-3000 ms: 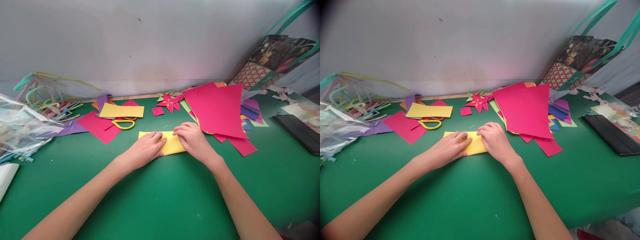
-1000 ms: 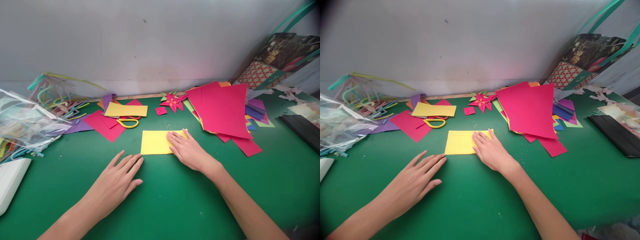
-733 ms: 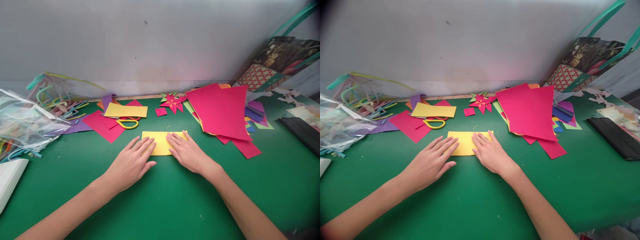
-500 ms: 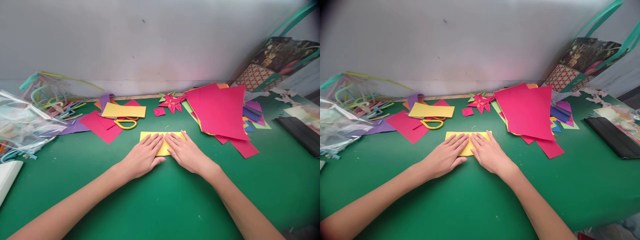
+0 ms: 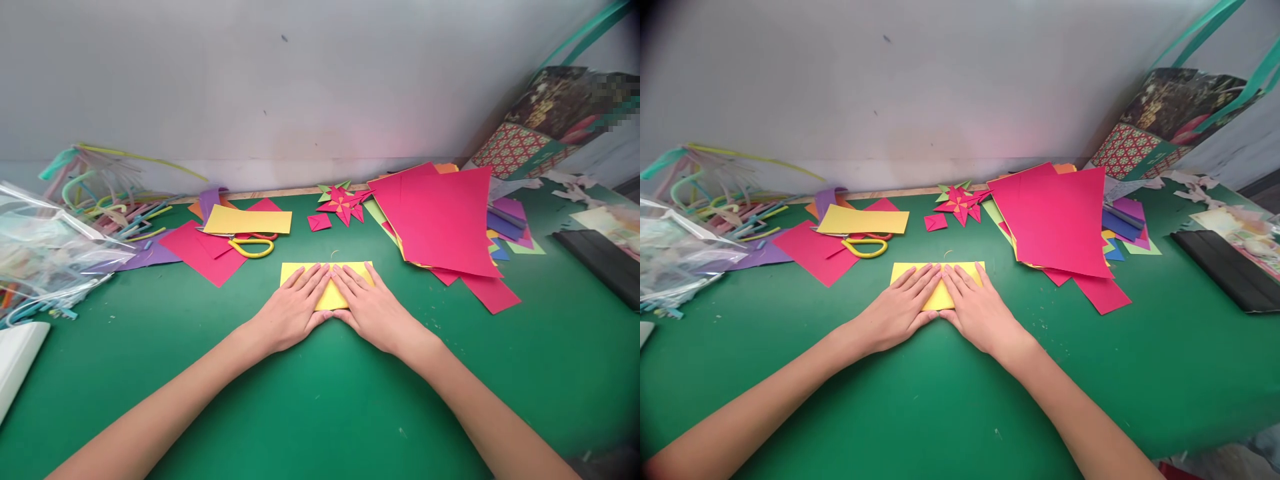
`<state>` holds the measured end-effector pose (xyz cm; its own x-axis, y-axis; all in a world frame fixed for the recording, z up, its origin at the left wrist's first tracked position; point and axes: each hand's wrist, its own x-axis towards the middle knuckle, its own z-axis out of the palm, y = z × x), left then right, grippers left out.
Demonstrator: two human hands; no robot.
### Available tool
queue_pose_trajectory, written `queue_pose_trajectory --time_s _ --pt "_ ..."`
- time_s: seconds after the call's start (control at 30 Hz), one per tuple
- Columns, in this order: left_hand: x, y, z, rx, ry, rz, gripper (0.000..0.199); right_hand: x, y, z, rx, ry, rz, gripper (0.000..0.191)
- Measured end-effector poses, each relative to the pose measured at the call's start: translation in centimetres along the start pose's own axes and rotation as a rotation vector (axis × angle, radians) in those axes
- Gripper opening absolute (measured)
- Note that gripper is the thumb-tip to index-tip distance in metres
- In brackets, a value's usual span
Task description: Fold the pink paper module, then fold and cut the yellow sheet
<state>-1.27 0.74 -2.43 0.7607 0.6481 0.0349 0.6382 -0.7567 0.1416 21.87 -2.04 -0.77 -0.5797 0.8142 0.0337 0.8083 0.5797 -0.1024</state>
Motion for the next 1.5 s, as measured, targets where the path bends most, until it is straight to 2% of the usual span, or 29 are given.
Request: queue_pose_trajectory --time_s 0.17,0.33,0.5,0.77,1.23,1.37,1.5 --pt "0.0 0.2 -0.4 -0.001 -0.014 0.006 0.081 -1.3 -0.7 -0.1 -0.037 0.049 -0.071 0.065" --pt "0.0 0.0 0.0 0.01 0.0 0.014 0.08 -3.5 -0.5 -0.1 0.009 0.019 -0.199 0.066" --pt "0.0 -0.1 0.2 0.011 0.011 0.025 0.081 -4.4 -0.7 0.0 0.014 -0.001 -0.233 0.064" --pt "0.0 0.0 0.0 0.016 -0.006 0.019 0.083 -5.1 -2.0 0.7 0.055 0.042 -0.139 0.074" --pt "0.0 -0.2 0.3 -0.009 0.013 0.016 0.084 -10.1 -2.1 0.3 -0.068 0.07 0.093 0.073" --pt "0.0 -0.2 0.2 -0.006 0.002 0.013 0.083 -11.4 -1.2 0.2 -0.092 0.125 0.143 0.069" --pt "0.0 -0.2 0.3 -0.006 0.027 0.018 0.083 -10.7 -0.7 -0.5 -0.085 0.26 0.195 0.059"
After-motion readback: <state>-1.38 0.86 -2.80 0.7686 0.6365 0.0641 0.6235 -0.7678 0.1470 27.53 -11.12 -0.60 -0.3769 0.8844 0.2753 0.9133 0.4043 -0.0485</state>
